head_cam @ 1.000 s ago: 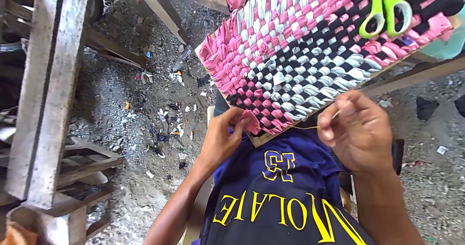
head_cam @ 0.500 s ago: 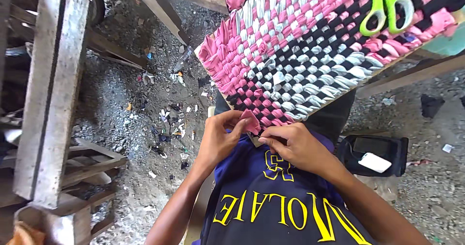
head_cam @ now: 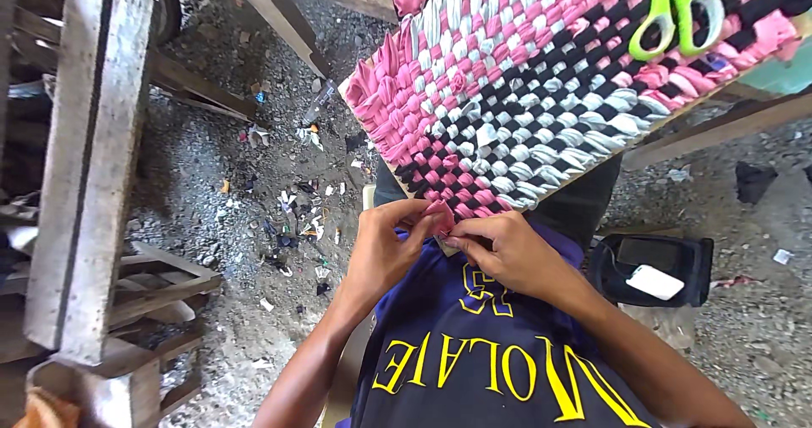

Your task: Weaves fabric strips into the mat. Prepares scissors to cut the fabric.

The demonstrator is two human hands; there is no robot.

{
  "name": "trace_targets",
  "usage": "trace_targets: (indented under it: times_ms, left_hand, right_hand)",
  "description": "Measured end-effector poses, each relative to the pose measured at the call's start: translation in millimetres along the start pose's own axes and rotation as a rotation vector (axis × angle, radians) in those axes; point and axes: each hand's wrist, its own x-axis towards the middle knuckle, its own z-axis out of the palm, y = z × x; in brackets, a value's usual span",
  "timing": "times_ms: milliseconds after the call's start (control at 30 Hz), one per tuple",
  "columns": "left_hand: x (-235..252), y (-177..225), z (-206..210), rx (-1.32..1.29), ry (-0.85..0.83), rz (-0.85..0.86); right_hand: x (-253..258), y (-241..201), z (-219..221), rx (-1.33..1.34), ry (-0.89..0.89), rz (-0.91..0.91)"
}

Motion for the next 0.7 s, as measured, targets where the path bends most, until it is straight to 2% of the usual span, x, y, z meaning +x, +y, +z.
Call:
trace_targets:
  times_ms: [300,533,700]
  left_hand:
    - [-7,5,7,0.032,-0.014,0.057]
    - [-11,0,1,-0.001,-0.008,0.044]
    - [-12,2,-5,0.048,-0.018,0.055]
  right_hand:
    - [3,-9,7,0.062,-0.006,0.098]
    - [1,-8,17,0.27,0.041,0.181]
    - [-12,-6,3,0.425,-0.098,0.269]
